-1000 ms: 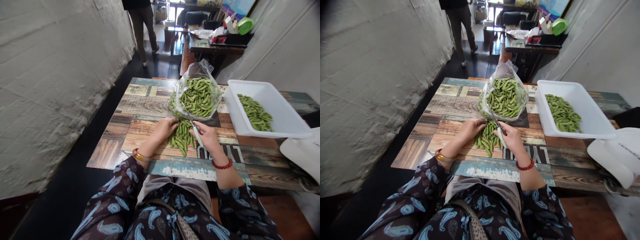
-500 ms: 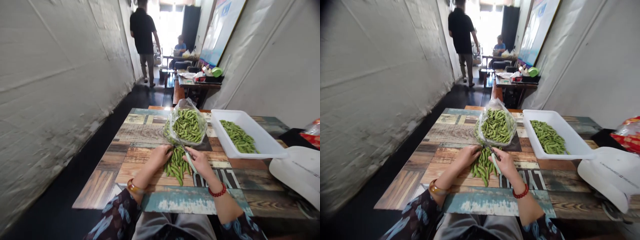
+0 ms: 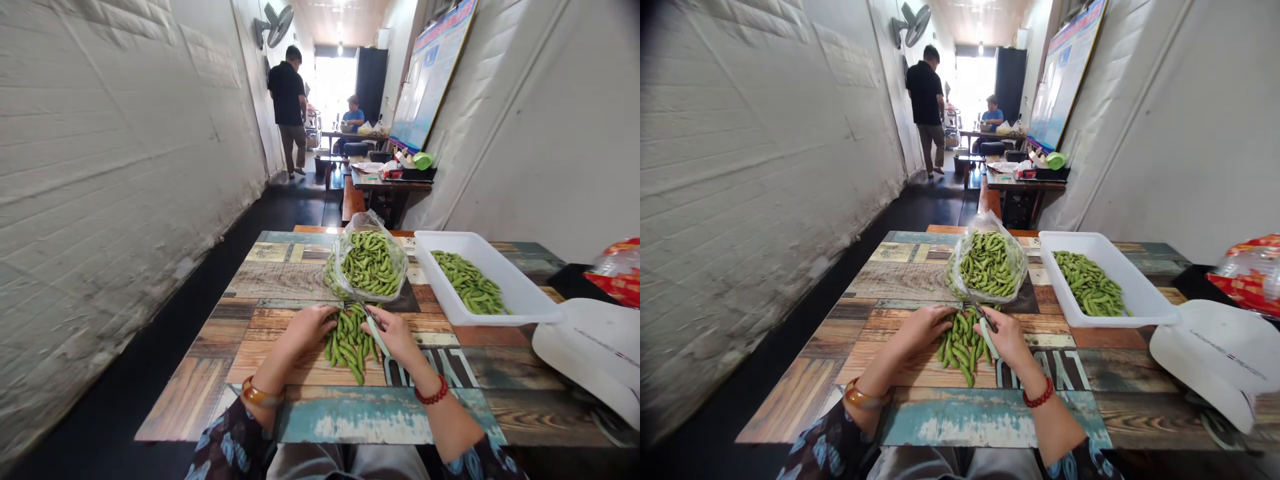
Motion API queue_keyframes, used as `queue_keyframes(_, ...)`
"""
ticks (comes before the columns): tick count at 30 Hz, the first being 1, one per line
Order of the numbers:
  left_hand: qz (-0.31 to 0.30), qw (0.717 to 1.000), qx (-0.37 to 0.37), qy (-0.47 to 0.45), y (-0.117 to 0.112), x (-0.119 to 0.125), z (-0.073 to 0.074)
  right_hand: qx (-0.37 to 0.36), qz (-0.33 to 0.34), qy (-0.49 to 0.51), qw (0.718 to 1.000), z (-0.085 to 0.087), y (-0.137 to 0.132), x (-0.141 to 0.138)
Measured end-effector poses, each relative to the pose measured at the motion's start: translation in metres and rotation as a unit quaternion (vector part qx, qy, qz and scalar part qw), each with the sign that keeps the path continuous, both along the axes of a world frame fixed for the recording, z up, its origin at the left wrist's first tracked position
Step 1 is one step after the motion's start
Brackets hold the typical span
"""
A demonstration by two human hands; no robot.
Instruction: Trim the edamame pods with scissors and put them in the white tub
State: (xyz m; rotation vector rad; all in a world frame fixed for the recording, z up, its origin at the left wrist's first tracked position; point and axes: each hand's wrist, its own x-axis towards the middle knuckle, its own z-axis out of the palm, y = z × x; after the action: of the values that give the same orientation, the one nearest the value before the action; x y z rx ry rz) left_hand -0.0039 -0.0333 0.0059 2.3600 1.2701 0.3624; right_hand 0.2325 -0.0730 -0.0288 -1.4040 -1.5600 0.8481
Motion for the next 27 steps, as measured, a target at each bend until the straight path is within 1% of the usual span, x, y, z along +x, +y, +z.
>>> queue_keyframes(2, 0.001, 1.0, 0.007, 0.018, 0.001, -0.002, -0.002, 0.005, -0.007, 0.001, 1.0, 0.0, 0.0, 0.0)
queue_keyframes(4, 0.025, 0.999, 0.016, 0.034, 0.002, -0.003, -0.004, 0.005, -0.007, -0.005, 1.0, -0.001, 0.001, 0.0)
queue_keyframes(6, 0.047, 0.998, 0.017, 0.026, 0.004, -0.002, -0.007, 0.003, -0.004, -0.009, 1.0, -0.003, 0.001, 0.001)
queue_keyframes(8, 0.057, 0.998, 0.008, -0.018, 0.006, 0.0, -0.009, 0.0, -0.001, -0.004, 1.0, -0.004, 0.001, 0.003)
queue_keyframes(10, 0.069, 0.992, -0.018, -0.105, 0.009, 0.001, -0.01, -0.008, 0.005, 0.007, 1.0, -0.006, 0.0, 0.004)
queue_keyframes(12, 0.081, 0.972, -0.069, -0.212, 0.011, 0.001, -0.009, -0.02, 0.016, 0.027, 0.999, -0.007, -0.001, 0.004)
queue_keyframes(14, 0.082, 0.944, -0.122, -0.294, 0.011, 0.001, -0.006, -0.032, 0.03, 0.042, 0.998, -0.007, -0.003, 0.004)
queue_keyframes(16, 0.079, 0.922, -0.166, -0.341, 0.01, 0.0, -0.001, -0.04, 0.042, 0.037, 0.998, -0.005, -0.005, 0.004)
queue_keyframes(20, 0.083, 0.881, -0.246, -0.396, 0.006, 0.0, 0.003, -0.034, 0.066, 0.003, 0.997, 0.004, -0.009, 0.004)
queue_keyframes(23, 0.081, 0.862, -0.248, -0.433, 0.006, 0.002, 0.001, 0.006, 0.088, -0.055, 0.995, 0.011, -0.011, 0.005)
queue_keyframes(25, 0.086, 0.856, -0.234, -0.454, 0.007, 0.002, 0.0, 0.029, 0.098, -0.097, 0.99, 0.014, -0.012, 0.006)
queue_keyframes(27, 0.094, 0.851, -0.229, -0.463, 0.008, 0.003, -0.001, 0.034, 0.105, -0.12, 0.987, 0.016, -0.013, 0.006)
